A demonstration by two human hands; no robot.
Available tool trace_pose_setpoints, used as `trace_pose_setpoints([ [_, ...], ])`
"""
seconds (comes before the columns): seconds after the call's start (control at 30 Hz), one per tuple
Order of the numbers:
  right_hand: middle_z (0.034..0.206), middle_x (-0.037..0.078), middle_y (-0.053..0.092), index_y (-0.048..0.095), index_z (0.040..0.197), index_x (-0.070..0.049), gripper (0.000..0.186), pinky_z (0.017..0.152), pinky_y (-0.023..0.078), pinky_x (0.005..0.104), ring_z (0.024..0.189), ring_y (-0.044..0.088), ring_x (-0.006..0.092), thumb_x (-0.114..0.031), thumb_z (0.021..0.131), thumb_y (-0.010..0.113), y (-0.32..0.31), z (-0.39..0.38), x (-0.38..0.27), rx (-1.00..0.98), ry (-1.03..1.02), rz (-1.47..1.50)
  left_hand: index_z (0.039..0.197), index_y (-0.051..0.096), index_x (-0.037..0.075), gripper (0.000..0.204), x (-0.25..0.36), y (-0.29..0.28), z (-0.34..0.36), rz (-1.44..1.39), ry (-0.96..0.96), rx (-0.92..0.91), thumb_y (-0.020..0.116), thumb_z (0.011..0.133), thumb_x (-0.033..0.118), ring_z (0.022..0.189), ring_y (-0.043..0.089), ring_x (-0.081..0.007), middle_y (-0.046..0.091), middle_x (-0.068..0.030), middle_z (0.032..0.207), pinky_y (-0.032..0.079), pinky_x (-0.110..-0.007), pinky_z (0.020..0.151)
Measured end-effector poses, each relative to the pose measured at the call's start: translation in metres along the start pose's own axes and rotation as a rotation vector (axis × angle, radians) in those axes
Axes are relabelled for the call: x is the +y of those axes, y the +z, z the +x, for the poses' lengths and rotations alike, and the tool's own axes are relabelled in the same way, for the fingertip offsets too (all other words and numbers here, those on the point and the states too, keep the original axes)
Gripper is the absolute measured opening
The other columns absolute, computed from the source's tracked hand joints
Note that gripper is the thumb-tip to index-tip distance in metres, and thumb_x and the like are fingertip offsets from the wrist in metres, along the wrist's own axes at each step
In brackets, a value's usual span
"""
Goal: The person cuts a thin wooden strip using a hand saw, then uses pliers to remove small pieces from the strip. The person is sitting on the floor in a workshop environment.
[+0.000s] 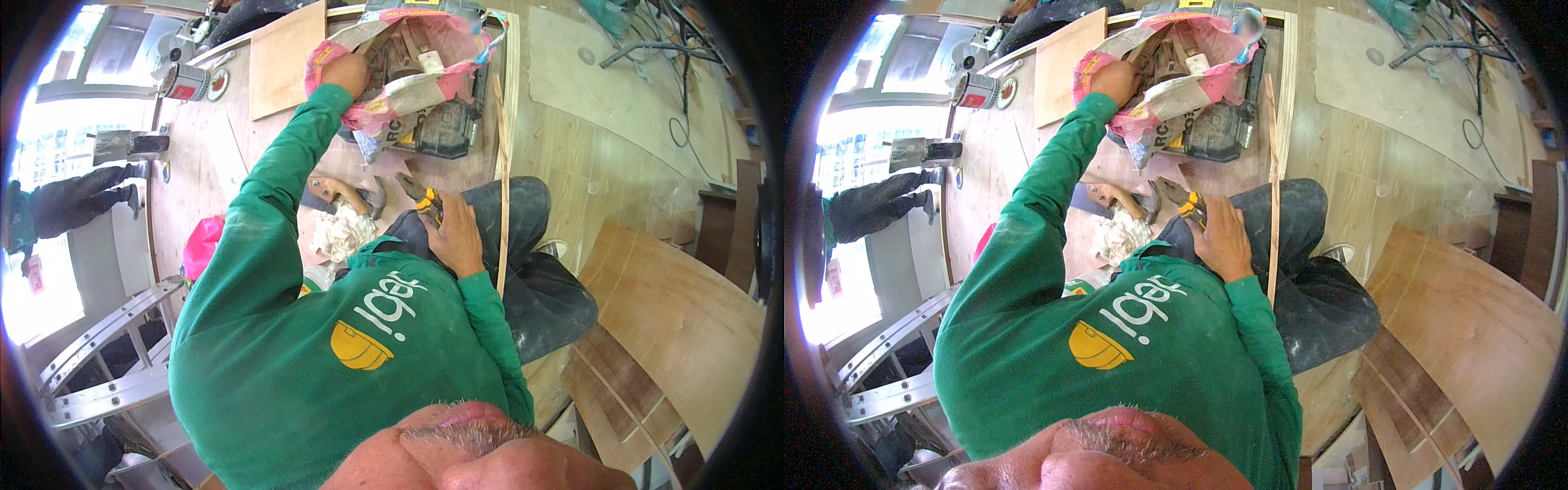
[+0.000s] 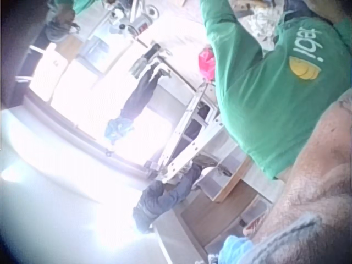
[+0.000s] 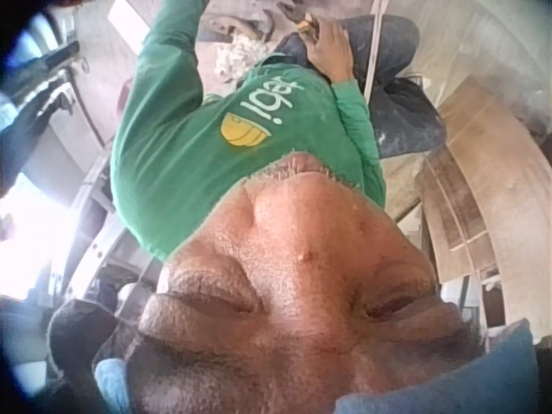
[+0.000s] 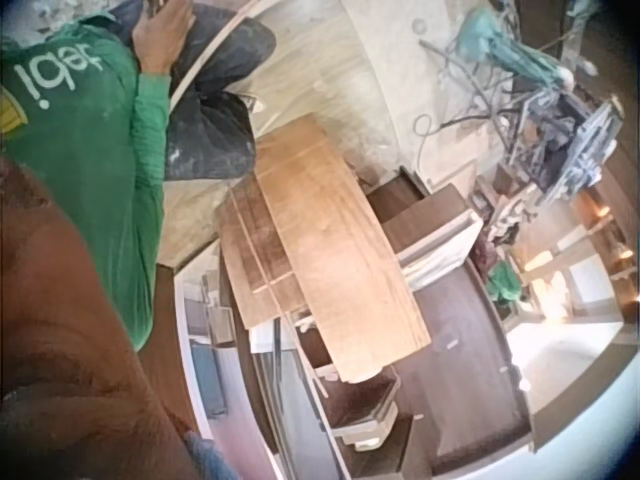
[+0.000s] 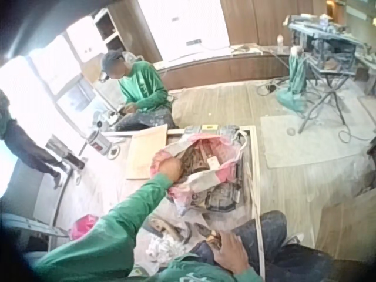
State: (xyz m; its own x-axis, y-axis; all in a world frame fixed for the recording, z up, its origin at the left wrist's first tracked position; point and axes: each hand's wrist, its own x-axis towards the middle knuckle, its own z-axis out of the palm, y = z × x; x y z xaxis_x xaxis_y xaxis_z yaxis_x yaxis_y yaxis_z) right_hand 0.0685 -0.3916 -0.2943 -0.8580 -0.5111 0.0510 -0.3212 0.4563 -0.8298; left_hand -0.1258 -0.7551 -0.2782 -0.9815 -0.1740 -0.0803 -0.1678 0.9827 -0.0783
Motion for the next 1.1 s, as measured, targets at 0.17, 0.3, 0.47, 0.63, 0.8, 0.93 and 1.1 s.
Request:
trace_pose_setpoints([
  [0.17, 0.112, 0.017, 0.061, 0.056, 0.131, -0.004, 0.049, 0.087, 0.044, 0.0498, 0.108, 0.060, 0.0398, -0.022, 0.091, 0.078, 0.002, 0.001, -0.001, 0.013, -0.045, -0.032, 0.102, 0.080, 0.003, 0.027, 0.005, 0.009, 0.009, 0.043, 0.007, -0.062, 0.064, 0.091, 0.022, 0.097, 0.077, -0.0432, 0.078, -0.0248, 0.106, 0.062, -0.054, 0.084],
  [0.3, 0.112, 0.017, 0.061, 0.056, 0.130, -0.003, 0.049, 0.087, 0.044, 0.0498, 0.107, 0.060, 0.0394, -0.023, 0.091, 0.078, 0.003, 0.001, 0.000, 0.006, -0.050, -0.056, 0.107, 0.079, 0.005, 0.035, 0.000, 0.028, 0.020, -0.187, -0.115, -0.012, 0.064, 0.093, 0.034, 0.094, 0.076, -0.0441, 0.077, -0.0258, 0.104, 0.061, -0.054, 0.086],
  [0.47, 0.111, 0.017, 0.060, 0.056, 0.127, -0.003, 0.048, 0.086, 0.044, 0.0498, 0.106, 0.060, 0.0392, -0.024, 0.091, 0.079, 0.000, 0.000, 0.000, 0.021, -0.056, -0.059, 0.117, 0.078, 0.009, 0.039, -0.014, 0.033, 0.026, -0.072, -0.148, -0.180, 0.065, 0.092, 0.038, 0.098, 0.076, -0.0437, 0.077, -0.0252, 0.109, 0.060, -0.053, 0.088],
  [0.63, 0.114, 0.017, 0.062, 0.057, 0.131, -0.004, 0.050, 0.089, 0.045, 0.0492, 0.109, 0.061, 0.0392, -0.023, 0.090, 0.079, -0.003, -0.004, 0.002, 0.013, -0.054, -0.060, 0.114, 0.080, 0.009, 0.038, -0.002, 0.019, 0.008, -0.060, -0.088, -0.079, 0.064, 0.093, 0.037, 0.097, 0.076, -0.0432, 0.077, -0.0251, 0.108, 0.060, -0.053, 0.088],
  [0.8, 0.113, 0.017, 0.062, 0.057, 0.130, -0.004, 0.050, 0.088, 0.045, 0.0495, 0.109, 0.061, 0.0391, -0.024, 0.090, 0.079, -0.006, -0.002, -0.005, 0.039, -0.104, -0.074, 0.109, 0.081, 0.006, 0.035, 0.003, 0.008, 0.010, 0.044, -0.105, -0.096, 0.065, 0.093, 0.033, 0.096, 0.076, -0.0435, 0.077, -0.0263, 0.107, 0.061, -0.053, 0.086],
  [0.93, 0.112, 0.016, 0.062, 0.057, 0.126, -0.004, 0.046, 0.088, 0.045, 0.0504, 0.108, 0.062, 0.0385, -0.024, 0.090, 0.078, -0.011, -0.003, -0.015, 0.024, -0.122, -0.131, 0.109, 0.081, 0.006, 0.035, 0.011, 0.012, 0.012, 0.053, -0.132, -0.059, 0.066, 0.092, 0.033, 0.096, 0.077, -0.0434, 0.077, -0.0263, 0.106, 0.061, -0.053, 0.086],
  [1.1, 0.113, 0.017, 0.063, 0.057, 0.126, -0.005, 0.047, 0.088, 0.045, 0.0508, 0.111, 0.062, 0.0384, -0.023, 0.089, 0.079, -0.002, -0.027, -0.035, 0.021, -0.143, -0.046, 0.110, 0.080, 0.004, 0.036, -0.001, 0.032, 0.018, 0.003, -0.194, 0.010, 0.064, 0.093, 0.031, 0.100, 0.077, -0.0422, 0.078, -0.0246, 0.108, 0.062, -0.052, 0.086],
])
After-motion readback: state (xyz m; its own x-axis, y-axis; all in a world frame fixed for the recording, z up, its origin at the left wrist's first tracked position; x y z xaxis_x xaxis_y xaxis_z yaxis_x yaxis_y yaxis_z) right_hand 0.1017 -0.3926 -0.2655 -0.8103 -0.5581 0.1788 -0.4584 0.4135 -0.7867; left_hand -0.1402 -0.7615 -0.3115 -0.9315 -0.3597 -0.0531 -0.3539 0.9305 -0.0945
